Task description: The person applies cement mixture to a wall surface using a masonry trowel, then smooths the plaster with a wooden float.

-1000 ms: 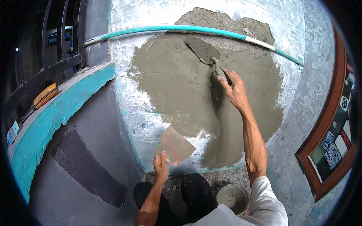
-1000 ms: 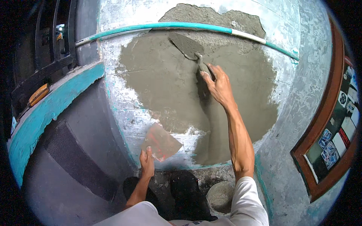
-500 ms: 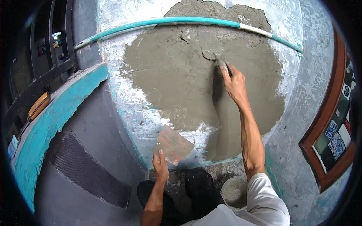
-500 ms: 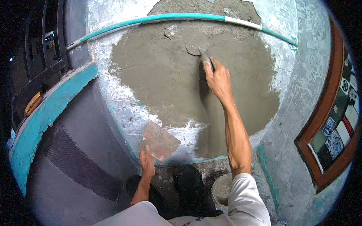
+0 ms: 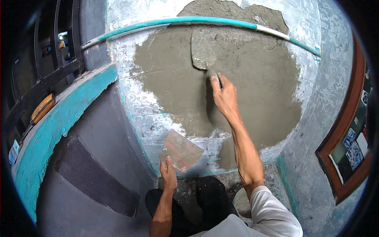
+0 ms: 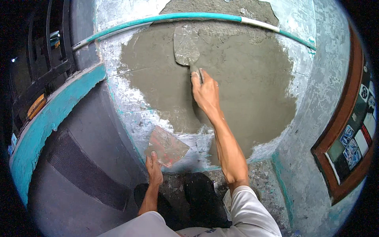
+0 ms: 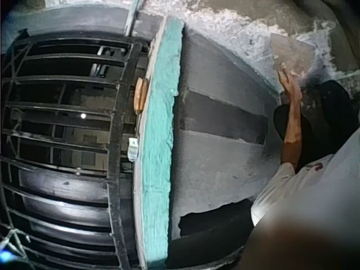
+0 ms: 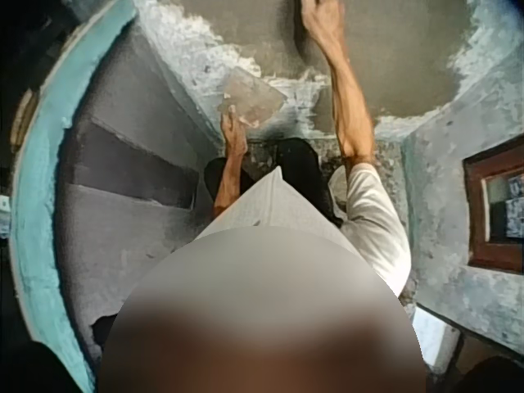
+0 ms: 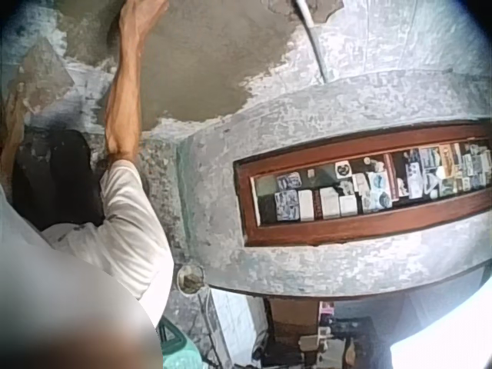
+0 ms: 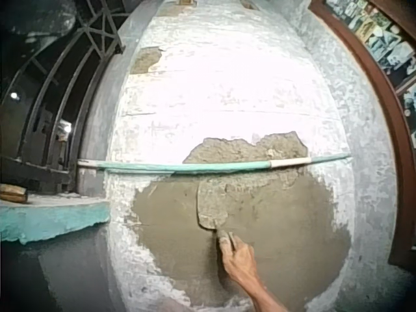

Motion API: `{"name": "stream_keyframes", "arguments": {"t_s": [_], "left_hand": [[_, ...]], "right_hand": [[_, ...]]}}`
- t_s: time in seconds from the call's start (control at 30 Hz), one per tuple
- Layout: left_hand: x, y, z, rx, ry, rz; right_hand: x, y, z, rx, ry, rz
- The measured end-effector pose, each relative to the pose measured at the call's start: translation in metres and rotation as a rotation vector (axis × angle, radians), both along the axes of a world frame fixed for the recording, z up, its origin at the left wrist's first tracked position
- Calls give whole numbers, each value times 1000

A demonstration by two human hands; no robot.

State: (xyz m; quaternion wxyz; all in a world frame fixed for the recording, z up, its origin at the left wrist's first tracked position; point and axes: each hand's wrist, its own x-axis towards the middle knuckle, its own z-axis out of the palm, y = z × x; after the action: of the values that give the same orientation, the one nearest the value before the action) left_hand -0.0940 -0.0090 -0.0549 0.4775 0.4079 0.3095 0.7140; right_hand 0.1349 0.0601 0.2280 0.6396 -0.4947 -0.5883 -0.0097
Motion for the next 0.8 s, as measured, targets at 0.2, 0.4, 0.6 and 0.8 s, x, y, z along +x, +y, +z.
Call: {"name": "stream_keyframes", "arguments": {"t_s": [0.2, 0.4, 0.6, 0.8], "left_hand": [[-10, 4, -7, -8, 80, -10], [-2, -2, 2, -13, -17, 40], [1, -3, 6, -32, -14, -18], [6, 2, 0, -32, -30, -34]], "right_hand": [[-15, -1, -14, -59, -201, -89], [14, -49, -29, -199, -310, -67], [59, -50, 12, -82, -11, -91], [39, -23, -2, -75, -190, -151]]}}
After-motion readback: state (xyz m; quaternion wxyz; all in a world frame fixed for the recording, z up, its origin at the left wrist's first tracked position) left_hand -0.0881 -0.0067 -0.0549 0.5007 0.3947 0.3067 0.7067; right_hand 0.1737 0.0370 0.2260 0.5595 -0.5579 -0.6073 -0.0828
